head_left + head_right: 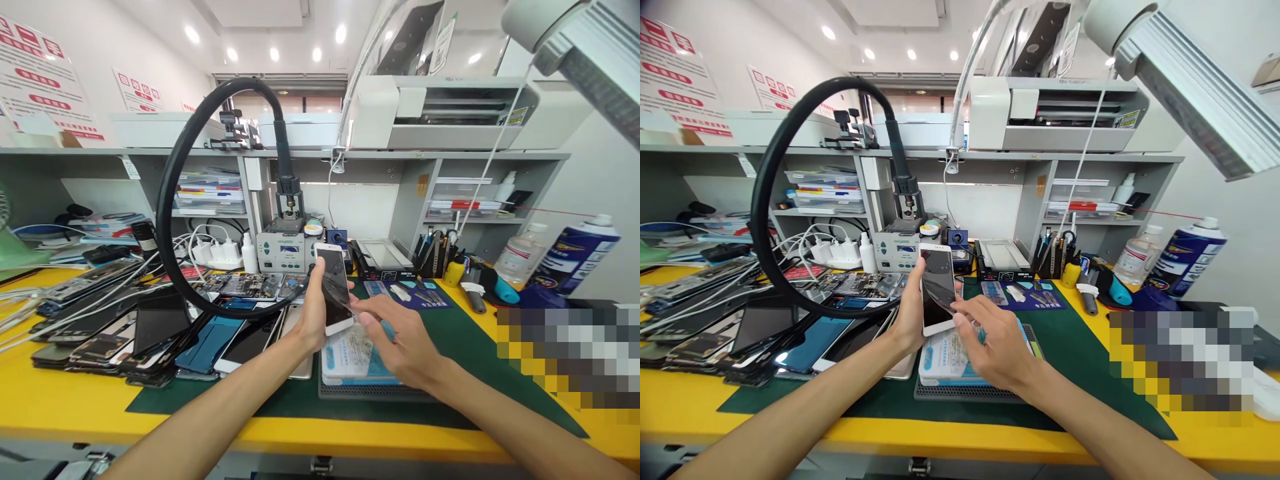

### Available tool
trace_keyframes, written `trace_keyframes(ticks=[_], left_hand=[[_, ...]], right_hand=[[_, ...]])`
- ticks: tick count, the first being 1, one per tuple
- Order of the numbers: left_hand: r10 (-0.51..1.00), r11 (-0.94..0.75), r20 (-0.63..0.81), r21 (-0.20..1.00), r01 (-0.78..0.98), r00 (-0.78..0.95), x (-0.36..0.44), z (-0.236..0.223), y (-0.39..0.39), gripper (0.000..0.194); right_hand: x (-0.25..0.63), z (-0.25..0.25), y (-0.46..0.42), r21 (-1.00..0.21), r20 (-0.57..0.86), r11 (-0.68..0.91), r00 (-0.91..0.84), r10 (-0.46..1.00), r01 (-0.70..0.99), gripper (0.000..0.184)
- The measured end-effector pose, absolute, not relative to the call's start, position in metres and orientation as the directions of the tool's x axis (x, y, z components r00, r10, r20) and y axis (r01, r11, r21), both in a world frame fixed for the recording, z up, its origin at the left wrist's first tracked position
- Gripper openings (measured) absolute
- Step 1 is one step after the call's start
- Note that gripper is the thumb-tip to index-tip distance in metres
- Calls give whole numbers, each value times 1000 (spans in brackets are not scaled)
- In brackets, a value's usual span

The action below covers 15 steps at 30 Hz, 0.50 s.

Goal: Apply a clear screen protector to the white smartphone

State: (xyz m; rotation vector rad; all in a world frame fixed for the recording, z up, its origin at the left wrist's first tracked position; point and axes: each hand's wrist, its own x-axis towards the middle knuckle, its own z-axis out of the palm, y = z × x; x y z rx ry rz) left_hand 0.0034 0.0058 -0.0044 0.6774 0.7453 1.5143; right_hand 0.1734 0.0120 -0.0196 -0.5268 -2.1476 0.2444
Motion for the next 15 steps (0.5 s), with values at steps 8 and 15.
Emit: trace_keyframes(ticks=[8, 15], left_hand=[[998, -23, -18, 802, -597, -62, -1, -4, 8, 71], [999, 5, -29, 796, -606, -30, 1, -2, 9, 75]], right_hand=[[173, -16, 12, -489, 659, 832, -514, 549, 261, 28], [173, -11, 16, -637, 582, 726, -457, 673, 257, 37]])
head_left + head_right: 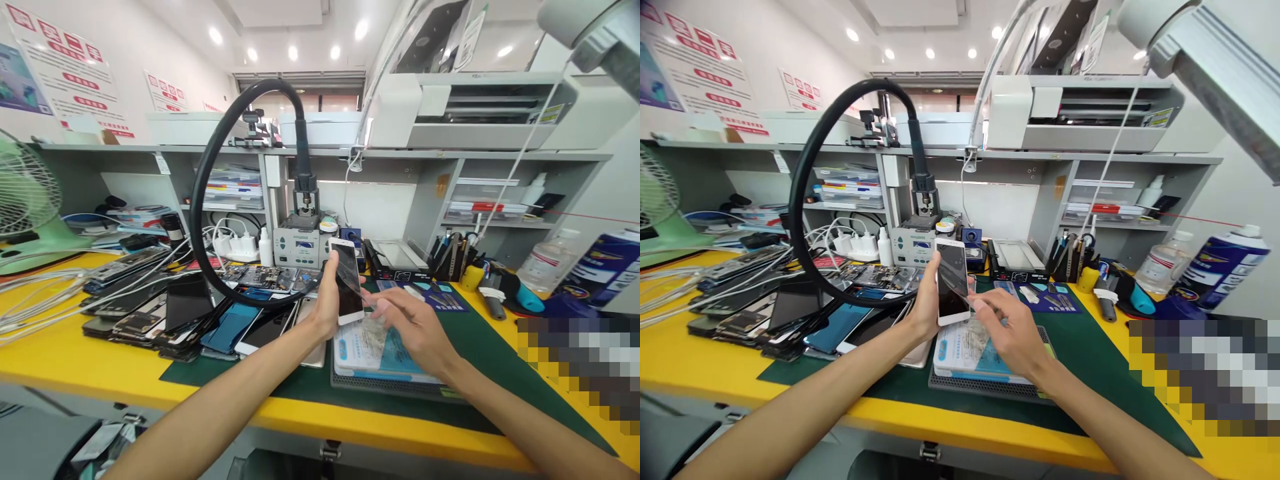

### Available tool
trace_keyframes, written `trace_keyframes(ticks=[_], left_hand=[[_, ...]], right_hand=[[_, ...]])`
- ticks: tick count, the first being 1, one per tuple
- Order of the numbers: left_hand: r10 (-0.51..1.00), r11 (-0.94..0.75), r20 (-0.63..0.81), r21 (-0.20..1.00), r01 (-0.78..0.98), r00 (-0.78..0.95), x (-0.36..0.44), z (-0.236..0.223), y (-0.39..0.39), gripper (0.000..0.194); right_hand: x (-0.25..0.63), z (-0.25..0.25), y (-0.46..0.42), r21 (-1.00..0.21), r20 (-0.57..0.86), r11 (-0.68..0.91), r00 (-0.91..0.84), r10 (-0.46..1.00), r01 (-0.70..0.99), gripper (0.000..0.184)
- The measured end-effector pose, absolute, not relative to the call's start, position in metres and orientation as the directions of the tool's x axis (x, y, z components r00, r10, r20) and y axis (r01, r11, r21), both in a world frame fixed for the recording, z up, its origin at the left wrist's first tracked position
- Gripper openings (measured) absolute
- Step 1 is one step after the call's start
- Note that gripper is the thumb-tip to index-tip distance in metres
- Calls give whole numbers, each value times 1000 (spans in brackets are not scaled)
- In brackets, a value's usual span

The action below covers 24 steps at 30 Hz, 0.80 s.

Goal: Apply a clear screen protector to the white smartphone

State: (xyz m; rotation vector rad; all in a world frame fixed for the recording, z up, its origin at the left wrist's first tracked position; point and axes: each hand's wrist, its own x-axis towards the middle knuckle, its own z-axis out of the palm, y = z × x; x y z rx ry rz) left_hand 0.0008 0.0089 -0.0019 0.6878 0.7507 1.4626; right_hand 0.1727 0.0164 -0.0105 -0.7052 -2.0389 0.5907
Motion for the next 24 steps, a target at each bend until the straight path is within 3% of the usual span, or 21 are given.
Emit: trace_keyframes(ticks=[17, 24], left_hand=[[997, 50, -75, 824, -564, -22, -1, 0, 12, 75], [994, 76, -105, 804, -590, -15, -6, -7, 19, 80]], right_hand=[[182, -10, 31, -756, 529, 623, -374, 762, 200, 40], [179, -7, 29, -812, 426, 537, -398, 813, 229, 48]])
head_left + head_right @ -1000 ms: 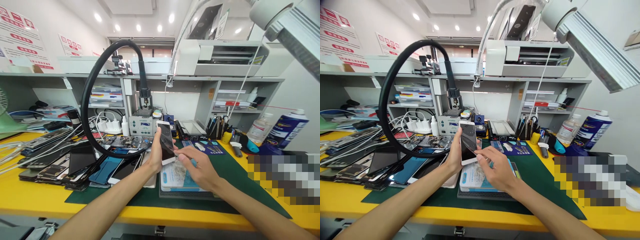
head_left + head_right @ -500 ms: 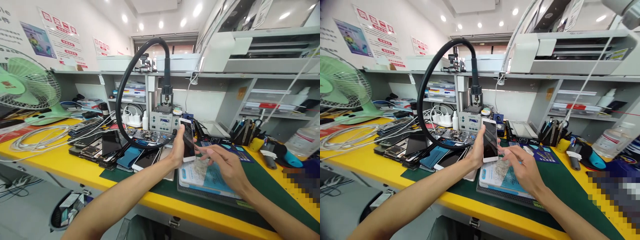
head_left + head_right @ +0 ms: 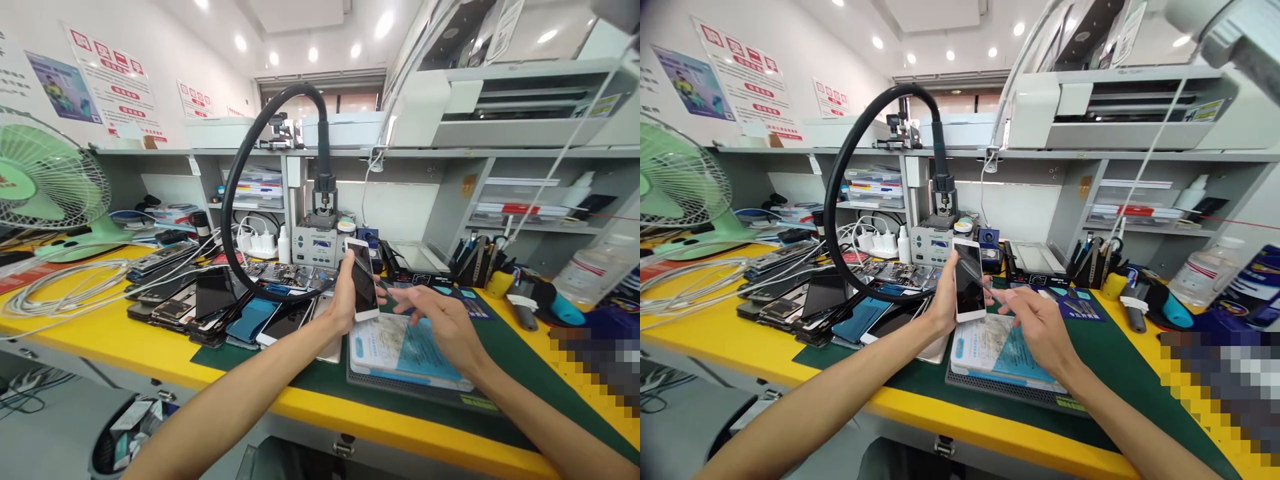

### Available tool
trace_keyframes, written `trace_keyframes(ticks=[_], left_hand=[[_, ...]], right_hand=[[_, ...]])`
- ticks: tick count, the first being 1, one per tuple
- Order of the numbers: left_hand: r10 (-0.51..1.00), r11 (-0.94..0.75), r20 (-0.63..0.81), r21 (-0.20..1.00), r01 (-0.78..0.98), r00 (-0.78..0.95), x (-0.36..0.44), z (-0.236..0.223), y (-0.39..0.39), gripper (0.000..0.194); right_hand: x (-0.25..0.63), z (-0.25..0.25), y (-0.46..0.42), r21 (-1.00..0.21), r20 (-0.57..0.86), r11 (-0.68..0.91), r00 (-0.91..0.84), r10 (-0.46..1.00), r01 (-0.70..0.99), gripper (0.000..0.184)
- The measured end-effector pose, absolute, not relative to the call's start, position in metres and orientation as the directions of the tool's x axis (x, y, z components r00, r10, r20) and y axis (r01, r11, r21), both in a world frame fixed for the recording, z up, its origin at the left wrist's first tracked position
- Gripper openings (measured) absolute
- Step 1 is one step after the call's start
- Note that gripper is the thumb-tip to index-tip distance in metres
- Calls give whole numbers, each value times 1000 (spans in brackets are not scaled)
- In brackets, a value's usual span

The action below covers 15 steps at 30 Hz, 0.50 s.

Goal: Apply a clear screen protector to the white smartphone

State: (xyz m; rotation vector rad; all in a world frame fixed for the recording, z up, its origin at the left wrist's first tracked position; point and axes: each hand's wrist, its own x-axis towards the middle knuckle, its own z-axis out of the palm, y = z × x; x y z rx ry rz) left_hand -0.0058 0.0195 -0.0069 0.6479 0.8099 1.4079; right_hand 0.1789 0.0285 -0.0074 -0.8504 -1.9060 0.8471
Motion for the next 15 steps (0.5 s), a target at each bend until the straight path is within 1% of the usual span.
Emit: trace_keyframes(ticks=[3, 6, 10, 15], left_hand=[[997, 24, -62, 781, -624, -40, -6, -10, 21, 73], [996, 0, -54, 780, -626, -68, -4, -9, 19, 71], [993, -52, -27, 774, -631, -115, -3, -5, 15, 65], [991, -55, -23, 835, -547, -136, -2, -5, 12, 68]], right_hand=[[176, -5, 25, -811, 425, 537, -396, 814, 234, 51], [174, -3, 22, -802, 427, 543, -398, 812, 248, 52], [173, -1, 21, -838, 374, 501, -440, 817, 217, 49], [174, -2, 26, -886, 311, 433, -478, 822, 168, 42]])
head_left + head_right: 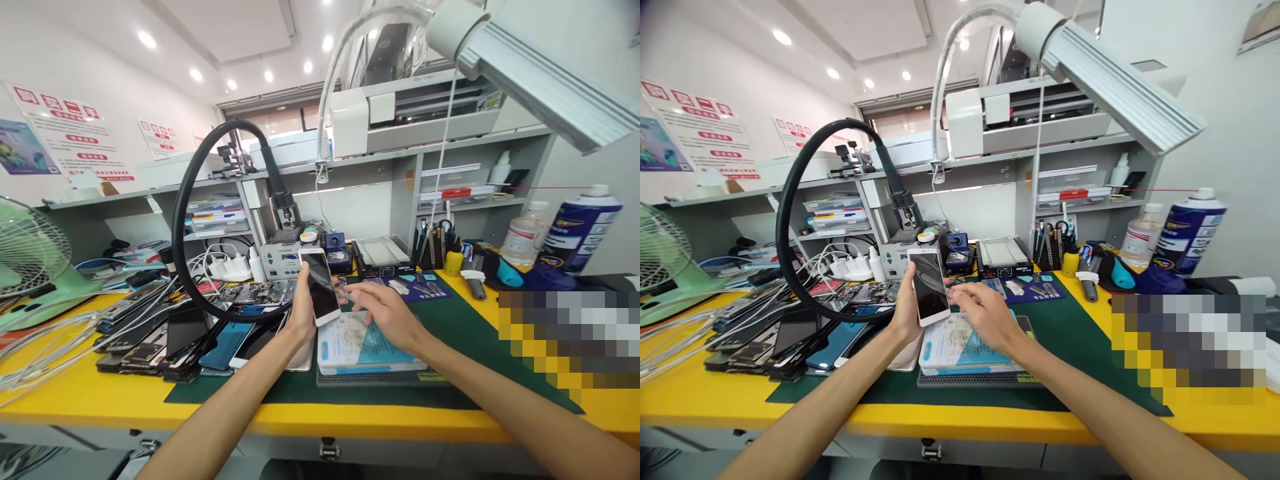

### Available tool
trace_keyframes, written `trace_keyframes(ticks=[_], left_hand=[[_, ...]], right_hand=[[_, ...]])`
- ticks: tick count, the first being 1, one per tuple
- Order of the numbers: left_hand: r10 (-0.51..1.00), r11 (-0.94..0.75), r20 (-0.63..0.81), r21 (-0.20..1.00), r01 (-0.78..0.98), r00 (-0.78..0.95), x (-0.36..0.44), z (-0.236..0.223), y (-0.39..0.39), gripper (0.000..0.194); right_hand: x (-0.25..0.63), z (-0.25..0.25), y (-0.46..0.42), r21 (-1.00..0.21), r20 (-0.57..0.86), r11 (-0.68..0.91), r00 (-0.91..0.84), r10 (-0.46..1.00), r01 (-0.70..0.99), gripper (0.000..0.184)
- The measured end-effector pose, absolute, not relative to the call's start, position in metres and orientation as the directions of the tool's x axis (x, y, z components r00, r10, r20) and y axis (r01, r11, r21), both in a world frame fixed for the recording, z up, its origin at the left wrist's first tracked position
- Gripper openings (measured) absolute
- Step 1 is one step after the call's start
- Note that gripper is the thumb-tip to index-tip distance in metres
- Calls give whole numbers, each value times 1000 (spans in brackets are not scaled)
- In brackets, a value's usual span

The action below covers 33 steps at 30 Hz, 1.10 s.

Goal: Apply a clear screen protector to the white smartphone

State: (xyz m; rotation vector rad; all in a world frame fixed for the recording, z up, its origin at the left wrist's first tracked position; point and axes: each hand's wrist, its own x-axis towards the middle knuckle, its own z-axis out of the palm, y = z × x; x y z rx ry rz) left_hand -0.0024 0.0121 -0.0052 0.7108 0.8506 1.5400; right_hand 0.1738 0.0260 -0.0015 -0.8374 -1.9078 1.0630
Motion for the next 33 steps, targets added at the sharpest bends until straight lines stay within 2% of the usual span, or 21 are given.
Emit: trace_keyframes(ticks=[5, 9, 12, 16, 19, 23, 33], left_hand=[[988, -72, -4, 872, -484, -154, -1, -7, 10, 72], [980, -114, 34, 906, -408, -198, 1, -10, 9, 78], [964, -214, 146, 923, -320, -221, 1, -15, 9, 75], [951, -278, 227, 924, -264, -208, 1, -20, 9, 71], [955, -261, 208, 930, -259, -214, 0, -18, 9, 75], [964, -212, 152, 936, -280, -220, 0, -13, 8, 75], [983, -105, 44, 930, -351, -178, -1, -4, 8, 78]], right_hand=[[174, -4, 28, -876, 265, 431, -531, 805, 217, 44], [173, -2, 25, -865, 220, 431, -576, 787, 259, 62], [172, -3, 22, -835, 227, 459, -570, 790, 304, 75], [170, -3, 19, -770, 309, 535, -530, 790, 347, 67], [170, -2, 18, -763, 336, 548, -514, 789, 343, 65], [172, 2, 20, -793, 289, 499, -505, 813, 350, 71], [176, 4, 31, -890, 232, 392, -509, 829, 233, 66]])
